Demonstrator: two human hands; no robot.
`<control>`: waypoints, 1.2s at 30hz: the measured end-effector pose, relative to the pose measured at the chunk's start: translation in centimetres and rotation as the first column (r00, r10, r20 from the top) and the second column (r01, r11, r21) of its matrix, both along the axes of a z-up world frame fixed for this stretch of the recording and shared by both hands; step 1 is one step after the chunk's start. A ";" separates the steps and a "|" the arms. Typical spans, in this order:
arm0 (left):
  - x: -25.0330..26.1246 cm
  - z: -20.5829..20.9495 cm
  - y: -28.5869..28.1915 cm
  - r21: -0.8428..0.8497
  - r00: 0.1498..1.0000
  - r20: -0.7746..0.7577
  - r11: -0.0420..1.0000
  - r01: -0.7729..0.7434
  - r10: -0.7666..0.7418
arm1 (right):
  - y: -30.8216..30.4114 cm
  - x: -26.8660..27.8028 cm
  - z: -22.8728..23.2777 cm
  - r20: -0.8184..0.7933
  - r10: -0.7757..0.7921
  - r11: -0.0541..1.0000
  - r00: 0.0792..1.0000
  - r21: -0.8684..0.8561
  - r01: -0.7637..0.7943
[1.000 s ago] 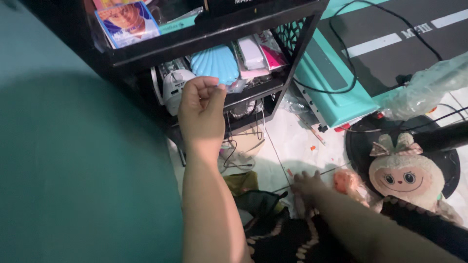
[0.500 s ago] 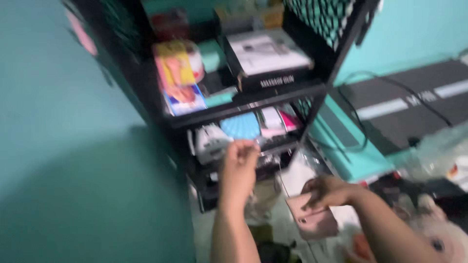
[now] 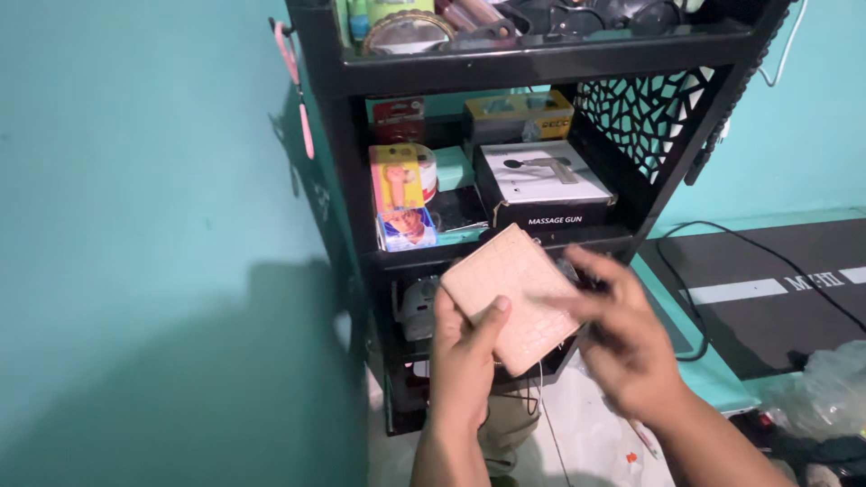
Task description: The person organizes items on a multi-tiered plastic shelf, placing boxes, containers, and small accessories into different sections and wiping a shelf with a cloth.
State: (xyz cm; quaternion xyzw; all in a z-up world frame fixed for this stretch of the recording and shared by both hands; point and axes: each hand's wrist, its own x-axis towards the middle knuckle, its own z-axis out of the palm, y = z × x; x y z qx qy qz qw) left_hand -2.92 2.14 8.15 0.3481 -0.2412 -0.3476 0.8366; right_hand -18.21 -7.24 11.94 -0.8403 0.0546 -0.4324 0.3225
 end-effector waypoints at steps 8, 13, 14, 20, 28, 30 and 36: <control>1.2 0.4 1.1 0.029 0.996 -0.010 0.996 -0.085 0.085 | -2.4 7.0 2.8 -0.176 0.005 0.792 0.984 0.602 0.104; 2.2 0.8 1.6 0.277 0.985 -0.009 0.947 -0.163 0.172 | -10.3 14.3 6.8 -0.023 -0.398 0.916 0.917 -0.061 0.396; 2.3 0.6 1.5 0.269 0.983 -0.022 0.948 -0.171 0.183 | -11.3 15.6 7.4 -0.081 -0.491 0.863 0.867 -0.181 0.472; 2.7 -1.0 0.3 0.301 0.979 -0.016 0.935 -0.188 0.203 | -11.0 20.3 6.9 -0.202 -0.512 0.858 0.835 -0.172 0.484; 3.6 -2.1 0.2 0.293 0.970 -0.038 0.931 -0.219 0.240 | -9.5 19.5 6.7 -0.390 -0.697 0.716 0.601 -0.396 0.574; 3.7 -2.1 0.2 0.313 0.969 -0.037 0.923 -0.221 0.245 | -10.2 19.7 6.7 -0.395 -0.686 0.727 0.611 -0.383 0.569; 3.5 -2.0 -0.3 0.356 0.972 -0.046 0.913 -0.198 0.229 | -10.9 20.0 5.9 -0.464 -0.710 0.704 0.530 -0.440 0.558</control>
